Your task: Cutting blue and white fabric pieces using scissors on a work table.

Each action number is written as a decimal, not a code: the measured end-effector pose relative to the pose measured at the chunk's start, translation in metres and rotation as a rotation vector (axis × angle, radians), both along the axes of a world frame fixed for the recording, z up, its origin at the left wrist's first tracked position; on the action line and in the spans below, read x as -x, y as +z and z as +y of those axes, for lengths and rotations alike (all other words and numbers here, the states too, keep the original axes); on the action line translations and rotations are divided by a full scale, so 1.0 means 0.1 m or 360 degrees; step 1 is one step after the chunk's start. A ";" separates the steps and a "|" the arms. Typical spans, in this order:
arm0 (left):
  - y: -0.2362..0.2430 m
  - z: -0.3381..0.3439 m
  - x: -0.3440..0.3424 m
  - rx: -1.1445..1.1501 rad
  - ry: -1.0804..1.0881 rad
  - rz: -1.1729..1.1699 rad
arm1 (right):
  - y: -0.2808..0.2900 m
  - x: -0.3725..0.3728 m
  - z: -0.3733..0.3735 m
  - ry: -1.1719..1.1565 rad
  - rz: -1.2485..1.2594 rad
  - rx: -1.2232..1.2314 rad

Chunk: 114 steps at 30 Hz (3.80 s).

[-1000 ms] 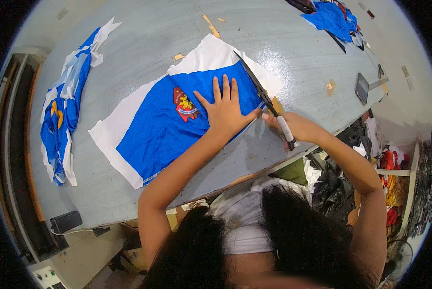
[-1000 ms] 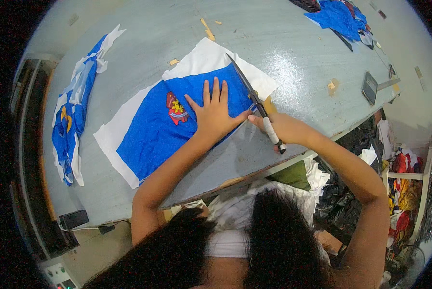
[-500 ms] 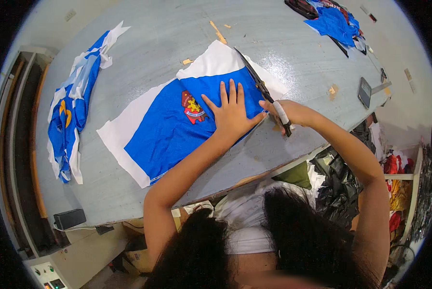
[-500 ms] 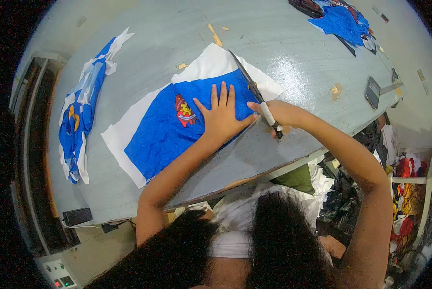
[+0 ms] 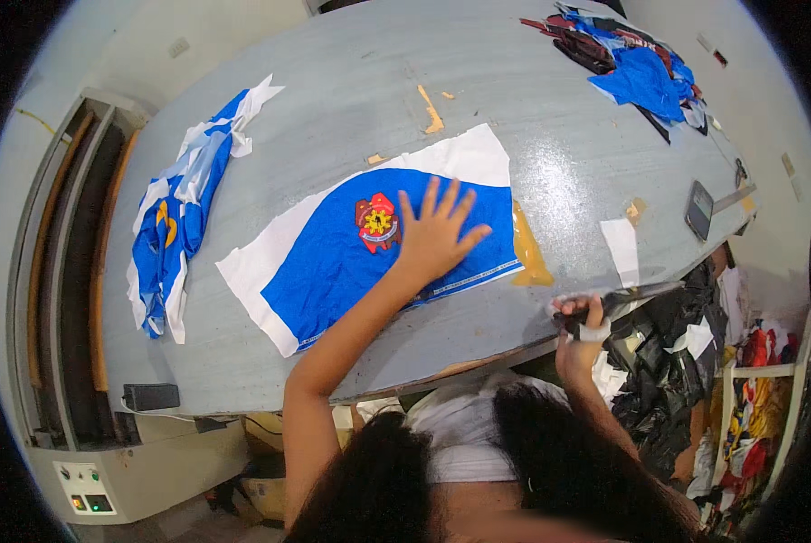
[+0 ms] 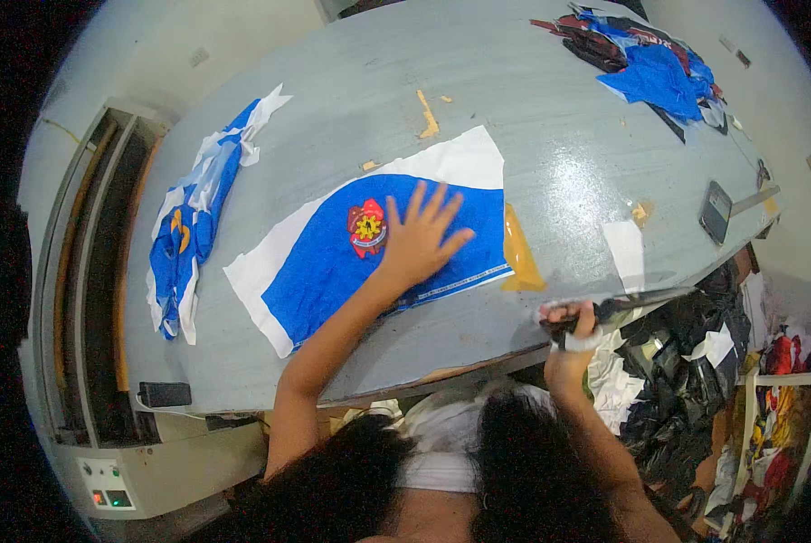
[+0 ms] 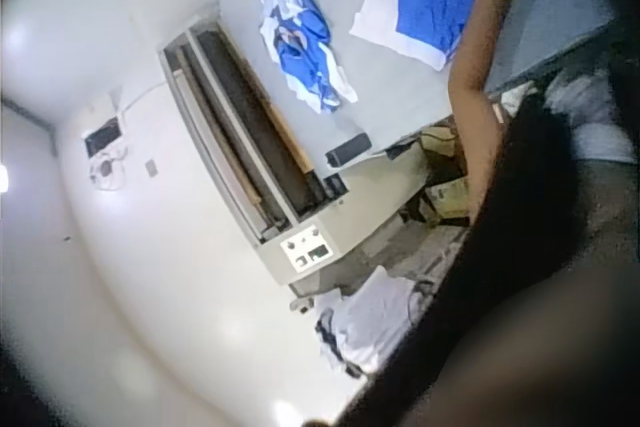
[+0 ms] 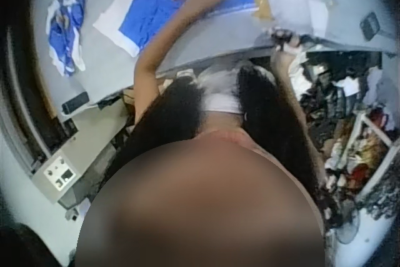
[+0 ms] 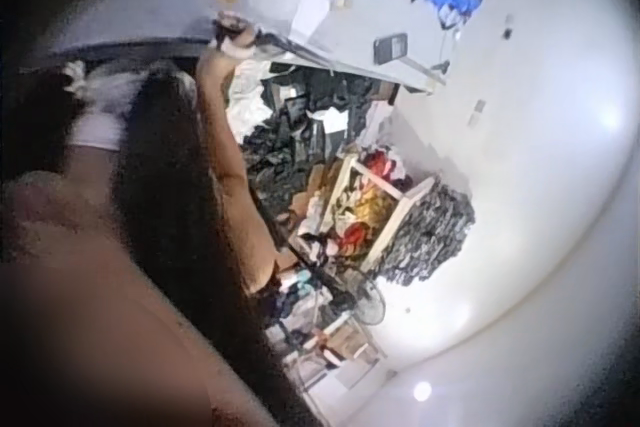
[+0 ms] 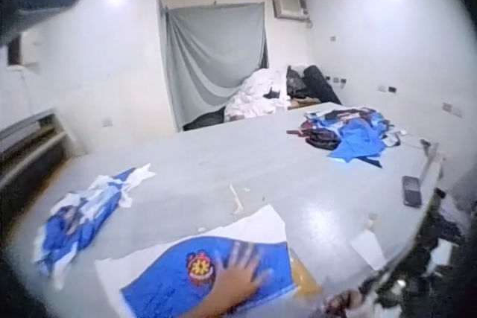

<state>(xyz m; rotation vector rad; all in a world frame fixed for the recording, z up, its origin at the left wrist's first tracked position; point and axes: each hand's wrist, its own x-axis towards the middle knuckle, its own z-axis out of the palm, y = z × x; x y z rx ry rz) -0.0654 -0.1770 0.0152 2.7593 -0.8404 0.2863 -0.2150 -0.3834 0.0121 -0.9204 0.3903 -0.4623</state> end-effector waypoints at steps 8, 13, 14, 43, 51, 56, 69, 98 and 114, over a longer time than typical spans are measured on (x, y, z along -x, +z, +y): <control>0.34 0.94 0.49 0.0090 0.1703 0.0792 | 0.34 0.20 -0.48 0.0153 0.0073 0.0063; -0.04 1.30 0.52 0.0148 0.1694 0.0660 | 0.34 0.05 -0.54 0.0371 -0.0024 0.0413; -0.06 1.42 0.37 0.0011 0.1586 0.0526 | 0.34 0.03 -0.54 0.0388 -0.0067 0.0393; -0.13 0.15 0.26 -0.0069 0.0371 -0.0050 | 0.67 -0.06 -1.23 0.2879 0.0870 0.1206; -0.02 0.28 0.58 -0.0069 0.0237 0.0068 | 0.58 0.00 -0.98 0.2827 0.0861 0.1604; -0.07 0.37 0.52 -0.0049 0.0069 0.0108 | 0.57 0.00 -0.79 0.2698 0.0752 0.1608; -0.08 0.43 0.49 0.0068 0.0067 0.0045 | 0.83 -0.19 -0.63 0.2774 0.0888 0.1317; -0.14 0.47 0.49 0.0035 0.0201 -0.0027 | 0.70 -0.04 -0.44 0.2467 0.0761 0.1888; -0.18 0.46 0.50 0.0076 0.0336 -0.0050 | 0.86 -0.12 -0.03 0.2552 0.0959 0.2066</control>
